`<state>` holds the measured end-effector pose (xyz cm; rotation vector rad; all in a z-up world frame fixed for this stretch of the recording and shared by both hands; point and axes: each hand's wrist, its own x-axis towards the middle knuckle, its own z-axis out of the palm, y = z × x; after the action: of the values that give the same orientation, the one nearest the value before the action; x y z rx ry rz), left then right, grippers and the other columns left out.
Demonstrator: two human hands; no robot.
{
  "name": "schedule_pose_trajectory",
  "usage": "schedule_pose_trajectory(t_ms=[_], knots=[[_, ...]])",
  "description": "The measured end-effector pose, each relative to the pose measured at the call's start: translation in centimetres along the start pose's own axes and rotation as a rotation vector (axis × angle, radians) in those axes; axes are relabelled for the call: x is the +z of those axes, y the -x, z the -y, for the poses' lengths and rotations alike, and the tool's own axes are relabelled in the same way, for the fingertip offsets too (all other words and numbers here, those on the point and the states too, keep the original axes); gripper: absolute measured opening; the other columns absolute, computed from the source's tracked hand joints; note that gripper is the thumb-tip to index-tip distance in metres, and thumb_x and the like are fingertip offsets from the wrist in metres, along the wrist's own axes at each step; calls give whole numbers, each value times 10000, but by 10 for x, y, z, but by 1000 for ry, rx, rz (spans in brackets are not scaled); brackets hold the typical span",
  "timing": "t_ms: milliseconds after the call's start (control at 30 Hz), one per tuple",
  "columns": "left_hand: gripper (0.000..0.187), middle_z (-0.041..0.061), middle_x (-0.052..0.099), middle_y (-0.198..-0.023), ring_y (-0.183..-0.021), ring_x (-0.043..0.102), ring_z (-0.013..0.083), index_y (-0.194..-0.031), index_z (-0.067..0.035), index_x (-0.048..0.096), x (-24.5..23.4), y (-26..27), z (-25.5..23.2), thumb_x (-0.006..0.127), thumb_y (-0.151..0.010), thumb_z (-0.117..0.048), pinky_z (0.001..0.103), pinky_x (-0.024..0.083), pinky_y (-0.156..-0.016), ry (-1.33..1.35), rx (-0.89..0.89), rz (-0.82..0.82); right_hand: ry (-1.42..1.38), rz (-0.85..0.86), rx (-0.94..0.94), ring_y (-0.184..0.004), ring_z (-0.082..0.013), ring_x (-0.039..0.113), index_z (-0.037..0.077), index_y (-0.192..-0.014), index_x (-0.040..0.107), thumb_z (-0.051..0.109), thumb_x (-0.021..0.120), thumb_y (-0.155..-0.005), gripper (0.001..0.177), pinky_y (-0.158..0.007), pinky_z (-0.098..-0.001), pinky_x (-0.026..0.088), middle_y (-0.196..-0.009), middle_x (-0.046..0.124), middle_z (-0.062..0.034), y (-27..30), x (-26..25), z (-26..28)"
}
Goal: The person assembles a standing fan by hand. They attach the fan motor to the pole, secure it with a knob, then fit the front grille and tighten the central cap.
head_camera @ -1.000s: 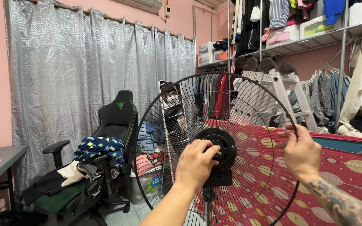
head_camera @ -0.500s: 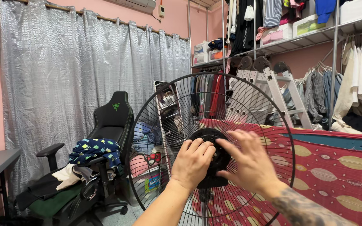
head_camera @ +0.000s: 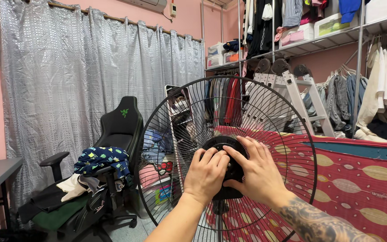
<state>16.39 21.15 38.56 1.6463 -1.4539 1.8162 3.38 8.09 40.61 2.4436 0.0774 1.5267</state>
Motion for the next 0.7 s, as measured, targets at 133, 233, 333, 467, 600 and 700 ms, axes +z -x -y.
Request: schedule_pose_trajectory(t_ms=[133,233,333,467,600,700], knots=[[291,48,698,-1226,-1206,610,241,-1139,-87,664,-4,-4,-5,700,-858,-152,431,447,-997,184,-118,26,-59,48,84,-1393,-392,349,242,-1491,470,402,953,-530,1087,-1135,-524,283,-1538,382,-151,0,-11,4],[386,59,698,-1222,-1198,606,268,-1160,-87,669,-14,-9,-10,761,-787,-131,433,453,-999,328,-241,59,-136,49,205,-1357,-387,392,229,-1504,442,342,972,-514,1128,-1114,-492,340,-1541,378,-149,2,-19,4],[459,93,693,-1272,-1181,597,311,-1145,-70,673,-29,-16,-15,766,-695,-77,439,445,-1001,353,-285,31,-230,32,286,-1337,-382,430,209,-1511,423,301,971,-514,1142,-1072,-463,395,-1538,392,-155,9,-23,0],[481,130,697,-1273,-1224,599,345,-1132,-42,682,-52,-29,-28,672,-651,-41,438,436,-1074,527,-414,-124,-393,-140,299,-1342,-322,498,121,-1449,458,155,889,-625,931,-1125,-428,407,-1416,507,-149,21,-20,-13],[444,184,686,-1361,-1329,613,375,-1185,-13,689,-72,-48,-52,603,-751,-57,431,449,-1138,831,-516,-340,-1248,-249,769,-1295,-228,562,98,-1445,494,119,722,-822,663,-1051,-386,471,-1426,556,-113,21,-16,-27],[390,176,702,-1359,-1285,682,318,-1219,-8,701,-80,-70,-67,629,-849,-107,381,491,-1100,1018,-650,-356,-1515,-319,885,-1229,-210,588,87,-1448,486,150,590,-930,532,-990,-384,489,-1400,575,-104,20,-31,-42]])
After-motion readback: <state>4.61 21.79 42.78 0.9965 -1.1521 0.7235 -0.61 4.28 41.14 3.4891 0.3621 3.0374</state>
